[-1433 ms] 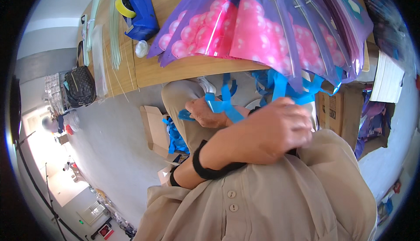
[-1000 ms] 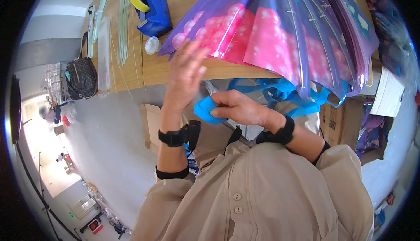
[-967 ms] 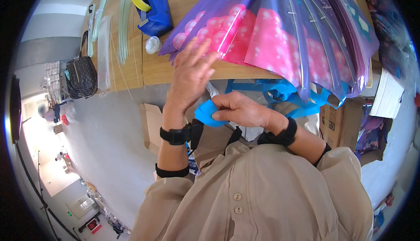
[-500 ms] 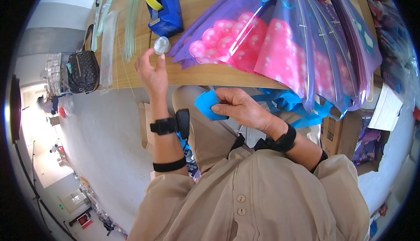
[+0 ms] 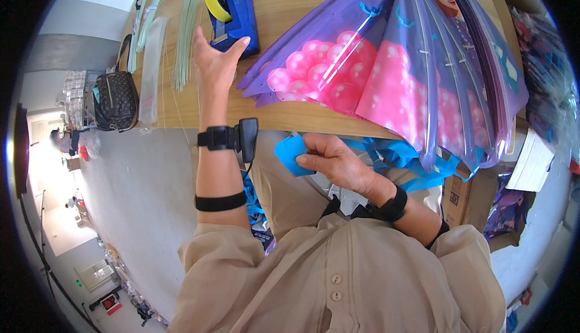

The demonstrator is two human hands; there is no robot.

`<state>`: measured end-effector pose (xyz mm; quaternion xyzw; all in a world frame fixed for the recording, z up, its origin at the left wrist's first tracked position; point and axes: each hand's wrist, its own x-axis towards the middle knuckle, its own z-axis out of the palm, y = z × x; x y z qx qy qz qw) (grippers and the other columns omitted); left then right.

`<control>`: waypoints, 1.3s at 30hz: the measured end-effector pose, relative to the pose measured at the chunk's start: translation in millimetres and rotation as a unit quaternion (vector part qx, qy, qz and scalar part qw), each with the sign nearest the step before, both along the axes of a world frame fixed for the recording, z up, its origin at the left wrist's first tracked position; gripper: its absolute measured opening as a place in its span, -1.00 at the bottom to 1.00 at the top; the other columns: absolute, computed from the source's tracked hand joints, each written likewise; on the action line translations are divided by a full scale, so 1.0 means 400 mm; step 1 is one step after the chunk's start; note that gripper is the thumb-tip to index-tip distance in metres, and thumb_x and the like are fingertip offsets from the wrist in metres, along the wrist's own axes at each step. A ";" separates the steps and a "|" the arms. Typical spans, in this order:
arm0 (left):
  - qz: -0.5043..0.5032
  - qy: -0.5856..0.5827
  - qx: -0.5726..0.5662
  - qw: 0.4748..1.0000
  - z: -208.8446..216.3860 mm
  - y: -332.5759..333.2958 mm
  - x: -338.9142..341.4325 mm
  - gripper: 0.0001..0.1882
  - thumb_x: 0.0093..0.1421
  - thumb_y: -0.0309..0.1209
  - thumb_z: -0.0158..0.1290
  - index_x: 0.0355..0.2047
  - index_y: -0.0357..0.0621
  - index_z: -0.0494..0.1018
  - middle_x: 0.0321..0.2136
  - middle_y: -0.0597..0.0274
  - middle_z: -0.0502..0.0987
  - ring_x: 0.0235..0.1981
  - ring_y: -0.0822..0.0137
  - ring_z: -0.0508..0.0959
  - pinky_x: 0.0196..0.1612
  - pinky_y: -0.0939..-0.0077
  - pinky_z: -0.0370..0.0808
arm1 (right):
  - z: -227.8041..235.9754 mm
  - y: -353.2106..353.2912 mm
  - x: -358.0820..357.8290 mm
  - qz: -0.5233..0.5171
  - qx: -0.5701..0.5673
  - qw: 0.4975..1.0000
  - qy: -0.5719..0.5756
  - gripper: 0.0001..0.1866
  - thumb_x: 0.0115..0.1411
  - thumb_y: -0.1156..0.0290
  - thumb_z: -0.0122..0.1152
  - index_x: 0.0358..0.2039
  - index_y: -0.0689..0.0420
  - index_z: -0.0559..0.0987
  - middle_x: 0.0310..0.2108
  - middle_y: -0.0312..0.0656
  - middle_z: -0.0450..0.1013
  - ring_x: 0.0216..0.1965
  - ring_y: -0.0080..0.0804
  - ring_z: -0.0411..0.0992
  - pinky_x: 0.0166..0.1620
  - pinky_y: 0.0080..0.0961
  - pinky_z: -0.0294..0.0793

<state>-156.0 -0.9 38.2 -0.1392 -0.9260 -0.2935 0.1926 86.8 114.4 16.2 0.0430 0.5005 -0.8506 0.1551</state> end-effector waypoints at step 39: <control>0.019 0.090 -0.246 0.965 -0.074 -0.146 0.118 -0.68 0.03 -0.59 0.07 -0.17 -0.06 0.50 0.03 0.10 0.34 0.12 -0.02 0.23 0.06 0.05 0.24 | 0.017 -0.010 -0.058 -0.051 0.049 0.997 0.010 -0.79 0.25 0.50 0.03 -0.14 0.27 0.50 -0.32 -0.32 0.47 -0.28 -0.66 0.36 -0.16 -0.64 0.37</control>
